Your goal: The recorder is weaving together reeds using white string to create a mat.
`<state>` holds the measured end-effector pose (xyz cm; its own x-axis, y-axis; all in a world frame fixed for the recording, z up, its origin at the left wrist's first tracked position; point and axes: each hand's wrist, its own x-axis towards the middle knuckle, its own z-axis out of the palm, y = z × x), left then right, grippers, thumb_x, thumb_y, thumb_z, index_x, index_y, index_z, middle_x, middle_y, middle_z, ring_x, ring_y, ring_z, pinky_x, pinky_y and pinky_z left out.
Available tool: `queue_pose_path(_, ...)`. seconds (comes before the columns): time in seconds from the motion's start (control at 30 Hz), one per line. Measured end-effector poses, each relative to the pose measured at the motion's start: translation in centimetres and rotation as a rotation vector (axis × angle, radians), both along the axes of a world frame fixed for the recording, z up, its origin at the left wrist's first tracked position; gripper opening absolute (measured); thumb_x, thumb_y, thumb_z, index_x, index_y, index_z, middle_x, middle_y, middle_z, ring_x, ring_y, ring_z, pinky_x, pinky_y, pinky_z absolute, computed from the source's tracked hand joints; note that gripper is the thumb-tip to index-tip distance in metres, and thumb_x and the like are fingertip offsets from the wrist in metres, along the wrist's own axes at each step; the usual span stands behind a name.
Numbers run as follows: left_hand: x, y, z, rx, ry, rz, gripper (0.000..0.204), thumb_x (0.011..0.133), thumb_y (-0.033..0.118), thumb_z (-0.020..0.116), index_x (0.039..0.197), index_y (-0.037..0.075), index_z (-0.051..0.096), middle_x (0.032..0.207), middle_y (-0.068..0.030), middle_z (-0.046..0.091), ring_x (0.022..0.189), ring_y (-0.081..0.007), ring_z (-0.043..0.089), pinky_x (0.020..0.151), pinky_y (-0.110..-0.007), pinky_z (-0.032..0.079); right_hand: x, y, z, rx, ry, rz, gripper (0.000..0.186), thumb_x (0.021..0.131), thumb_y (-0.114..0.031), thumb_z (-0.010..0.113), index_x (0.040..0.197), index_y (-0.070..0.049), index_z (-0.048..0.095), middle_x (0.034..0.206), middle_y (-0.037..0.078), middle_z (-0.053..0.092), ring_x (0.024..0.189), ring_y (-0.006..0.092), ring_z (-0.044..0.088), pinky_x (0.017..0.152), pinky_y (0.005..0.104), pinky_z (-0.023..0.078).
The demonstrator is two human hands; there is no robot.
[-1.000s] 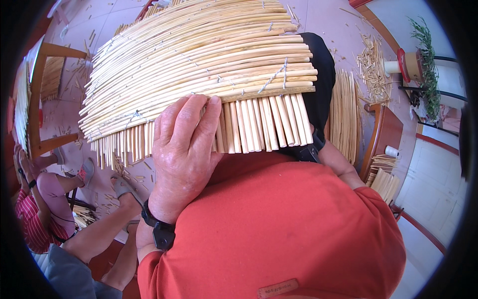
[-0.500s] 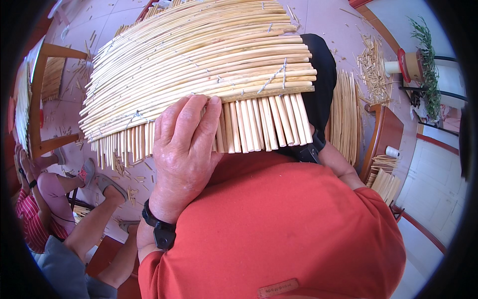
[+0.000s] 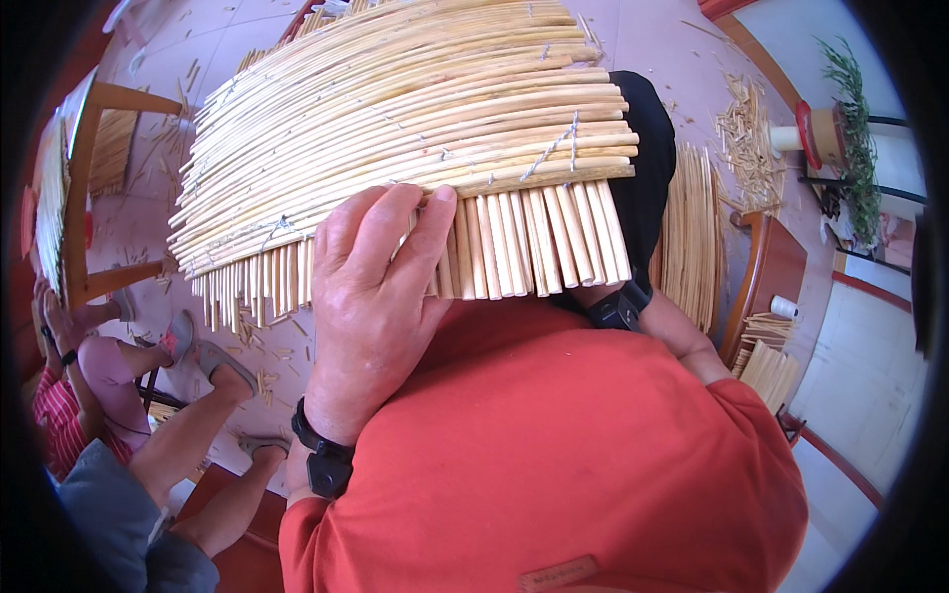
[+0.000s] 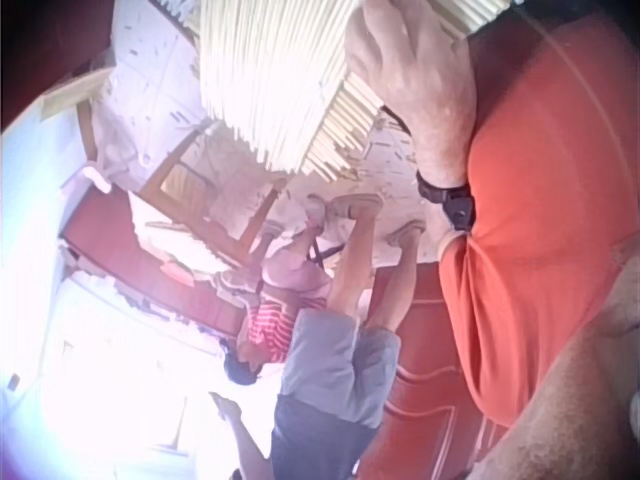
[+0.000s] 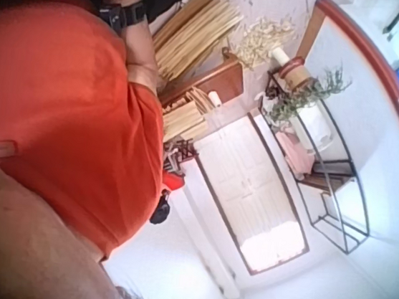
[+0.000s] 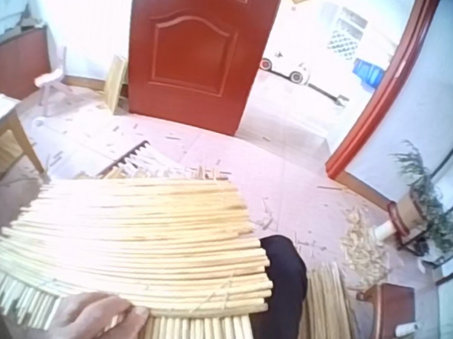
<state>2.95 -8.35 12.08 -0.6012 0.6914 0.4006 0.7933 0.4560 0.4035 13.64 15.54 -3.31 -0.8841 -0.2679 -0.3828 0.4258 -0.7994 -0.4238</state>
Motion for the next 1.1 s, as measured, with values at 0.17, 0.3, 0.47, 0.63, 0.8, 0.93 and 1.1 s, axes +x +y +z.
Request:
queue_pose_path(0.17, -0.1, 0.5, 0.3, -0.021, 0.002, -0.03, 0.057, 0.058, -0.001, 0.07, 0.115, 0.002, 0.066, 0.107, -0.0072, 0.058, 0.102, -0.0264, 0.056, 0.086, -0.039, 0.045, 0.1, -0.3, 0.0, 0.006, 0.015, -0.003, 0.051, 0.093, -0.038, 0.059, 0.128, -0.001, 0.054, 0.12, 0.011, 0.063, 0.104, 0.0197, 0.064, 0.091, 0.034, 0.054)
queue_pose_path(0.3, 0.0, 0.6, 0.4, -0.054, -0.018, -0.035, 0.057, 0.06, -0.002, 0.069, 0.116, 0.001, 0.065, 0.106, -0.0102, 0.059, 0.102, -0.0296, 0.056, 0.088, -0.04, 0.047, 0.0, -0.3, 0.2, 0.015, 0.024, -0.009, 0.051, 0.094, -0.037, 0.058, 0.128, -0.001, 0.053, 0.12, 0.011, 0.063, 0.105, 0.0197, 0.064, 0.091, 0.034, 0.054)
queue_pose_path(0.47, 0.0, 0.6, 0.0, -0.041, 0.024, -0.008, 0.057, 0.061, -0.003, 0.068, 0.118, 0.003, 0.065, 0.108, -0.0092, 0.058, 0.102, -0.028, 0.056, 0.088, -0.04, 0.046, -0.1, -0.3, 0.5, 0.024, 0.037, -0.013, 0.051, 0.094, -0.037, 0.058, 0.128, -0.001, 0.053, 0.12, 0.011, 0.063, 0.105, 0.0197, 0.064, 0.092, 0.034, 0.054)
queue_pose_path(0.63, -0.1, 0.5, -0.2, -0.008, 0.056, 0.047, 0.055, 0.062, -0.003, 0.067, 0.117, 0.005, 0.065, 0.108, -0.0074, 0.056, 0.1, -0.025, 0.057, 0.085, -0.038, 0.044, -0.3, -0.3, 0.8, 0.037, 0.043, -0.024, 0.05, 0.094, -0.037, 0.057, 0.129, -0.001, 0.053, 0.12, 0.011, 0.063, 0.105, 0.0197, 0.064, 0.092, 0.0339, 0.053)
queue_pose_path(0.8, 0.2, 0.5, -0.3, -0.052, 0.086, 0.031, 0.053, 0.064, -0.003, 0.066, 0.116, 0.006, 0.066, 0.107, -0.0068, 0.056, 0.1, -0.0244, 0.057, 0.085, -0.038, 0.044, -0.1, -0.2, 0.9, 0.051, 0.046, -0.03, 0.05, 0.094, -0.037, 0.057, 0.129, -0.001, 0.053, 0.121, 0.011, 0.063, 0.105, 0.0197, 0.064, 0.092, 0.0339, 0.053)
queue_pose_path(0.93, 0.3, 0.5, -0.5, -0.069, 0.1, 0.018, 0.052, 0.065, -0.002, 0.066, 0.116, 0.006, 0.067, 0.107, -0.0063, 0.056, 0.101, -0.0239, 0.057, 0.084, -0.037, 0.044, 0.1, -0.1, 0.9, 0.06, 0.045, -0.035, 0.05, 0.095, -0.037, 0.057, 0.129, -0.001, 0.053, 0.121, 0.011, 0.062, 0.106, 0.0197, 0.063, 0.092, 0.0339, 0.053)
queue_pose_path(1.1, 0.2, 0.5, -0.7, -0.069, 0.116, 0.02, 0.051, 0.065, -0.002, 0.066, 0.116, 0.007, 0.067, 0.107, -0.0061, 0.055, 0.101, -0.024, 0.057, 0.084, -0.037, 0.044, 0.0, -0.1, 1.1, 0.073, 0.046, -0.041, 0.05, 0.095, -0.037, 0.056, 0.129, -0.001, 0.052, 0.121, 0.011, 0.062, 0.106, 0.0197, 0.063, 0.093, 0.0339, 0.053)
